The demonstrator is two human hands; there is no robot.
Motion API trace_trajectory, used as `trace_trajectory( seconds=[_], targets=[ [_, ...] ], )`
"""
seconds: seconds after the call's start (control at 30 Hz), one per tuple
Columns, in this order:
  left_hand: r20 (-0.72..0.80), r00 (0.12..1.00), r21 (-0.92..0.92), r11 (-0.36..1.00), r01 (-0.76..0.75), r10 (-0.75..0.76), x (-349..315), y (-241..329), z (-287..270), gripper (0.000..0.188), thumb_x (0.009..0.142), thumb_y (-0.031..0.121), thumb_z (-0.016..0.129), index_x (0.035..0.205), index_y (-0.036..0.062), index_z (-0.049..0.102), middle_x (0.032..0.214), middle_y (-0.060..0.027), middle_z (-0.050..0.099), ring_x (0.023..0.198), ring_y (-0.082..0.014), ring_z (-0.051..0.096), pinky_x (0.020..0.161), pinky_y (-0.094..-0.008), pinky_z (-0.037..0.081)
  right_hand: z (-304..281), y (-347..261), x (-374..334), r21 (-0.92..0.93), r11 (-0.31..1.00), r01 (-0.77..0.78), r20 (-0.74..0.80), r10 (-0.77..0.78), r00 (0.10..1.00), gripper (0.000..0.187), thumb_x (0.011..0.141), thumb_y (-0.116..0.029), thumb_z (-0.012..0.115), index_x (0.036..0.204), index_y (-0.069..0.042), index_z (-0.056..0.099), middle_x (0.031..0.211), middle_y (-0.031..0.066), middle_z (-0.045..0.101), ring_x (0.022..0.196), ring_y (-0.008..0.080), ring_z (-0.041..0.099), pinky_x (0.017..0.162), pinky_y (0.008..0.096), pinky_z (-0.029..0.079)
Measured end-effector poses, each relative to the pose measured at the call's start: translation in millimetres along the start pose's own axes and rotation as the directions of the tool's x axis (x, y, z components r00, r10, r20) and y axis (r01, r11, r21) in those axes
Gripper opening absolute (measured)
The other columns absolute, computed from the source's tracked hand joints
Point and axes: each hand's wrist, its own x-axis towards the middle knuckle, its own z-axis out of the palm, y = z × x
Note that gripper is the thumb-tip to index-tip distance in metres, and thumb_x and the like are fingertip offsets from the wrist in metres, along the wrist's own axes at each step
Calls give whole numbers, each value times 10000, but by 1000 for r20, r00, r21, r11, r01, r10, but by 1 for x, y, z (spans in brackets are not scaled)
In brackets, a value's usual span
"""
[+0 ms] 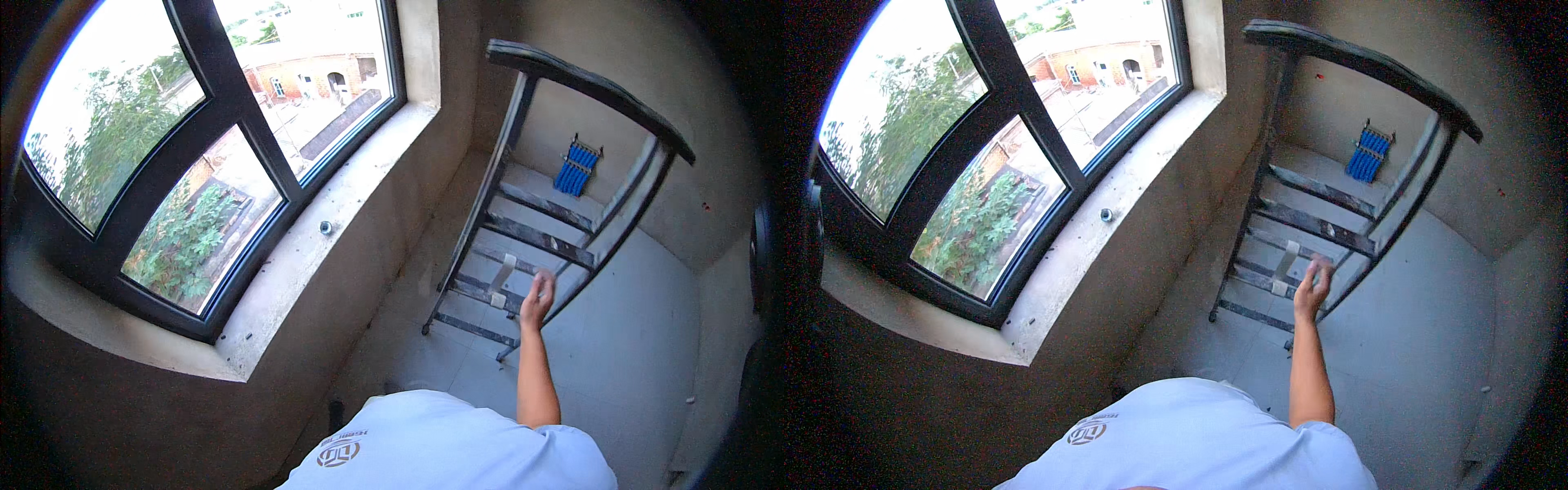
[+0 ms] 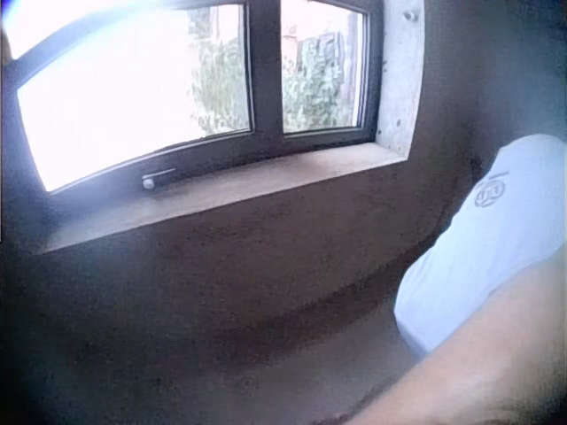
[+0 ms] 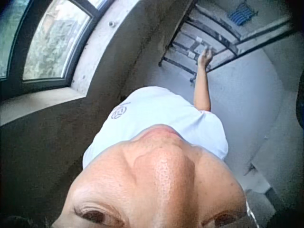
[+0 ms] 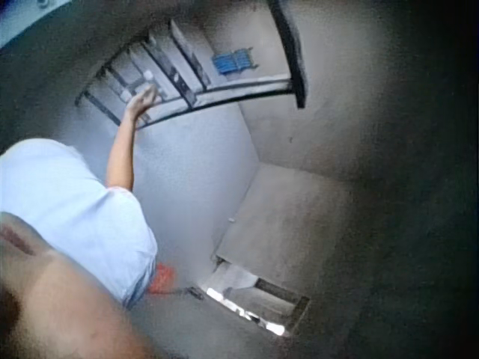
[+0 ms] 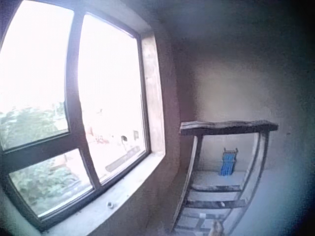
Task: The person walks through a room under renovation, climbs a stepladder, and uses a caulking gun to apply sealant along the edges of a window frame. They prepare the tool, position it, and apply a continuous bead of sealant along the window perimeter.
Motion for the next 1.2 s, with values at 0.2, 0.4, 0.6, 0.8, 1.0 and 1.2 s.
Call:
trace_trajectory(
  seconds=[0.2, 0.4, 0.6, 0.8, 1.0, 1.2],
  targets=[
    [8, 999, -23, 999, 44, -44, 37, 45, -15, 649, 648, 219, 862, 1172, -81, 624, 1085, -204, 715, 926, -287, 721, 797, -416, 571, 94, 86, 58, 363, 619, -696, 278, 642, 715, 480, 1047, -433, 480, 1202, -7, 639, 1135, 120, 706, 1020, 205, 682, 871, 325, 512],
    [-4, 990, -91, 986, 141, -142, 37, 107, 10, 640, 651, 211, 858, 1171, -82, 626, 1088, -206, 716, 923, -287, 724, 795, -417, 571, 179, 118, 198, 594, 214, -776, 679, 385, 625, 636, 1010, -581, 470, 1320, -36, 574, 1280, 221, 630, 1096, 365, 651, 989, 514, 499],
    [-47, 954, -268, 923, 275, -297, -6, 197, 77, 632, 655, 203, 853, 1170, -84, 628, 1091, -207, 718, 921, -288, 727, 792, -419, 572, 281, 112, 291, 391, -16, -920, 909, -150, 389, 588, 1043, -460, 440, 1415, -9, 500, 1456, 275, 480, 1328, 495, 461, 1176, 568, 316],
    [-126, 827, -509, 751, 420, -548, -46, 254, 170, 608, 656, 189, 850, 1145, -95, 627, 1069, -214, 717, 909, -298, 725, 786, -420, 571, 330, 100, 338, 268, 199, -943, 783, -615, 94, 562, 1001, -350, 550, 1464, -38, 483, 1401, 321, 514, 1310, 439, 528, 1127, 539, 413],
    [132, 793, -724, 489, 486, -595, -28, 229, 272, 654, 670, 180, 835, 1203, -118, 602, 1117, -233, 699, 958, -328, 711, 816, -444, 567, 325, 84, 319, 446, 223, -867, 591, -801, 98, 637, 895, -344, 711, 1355, 70, 557, 1240, 341, 623, 1248, 427, 589, 1142, 548, 380],
    [68, 853, -662, 617, 426, -517, -49, 177, 337, 497, 650, 217, 865, 1014, -87, 715, 946, -194, 729, 884, -303, 714, 777, -440, 578, 313, 86, 280, 399, 35, -916, 490, -853, 180, 411, 981, -269, 578, 1093, 119, 655, 1107, 359, 665, 1207, 494, 594, 1164, 660, 246]
  ],
)
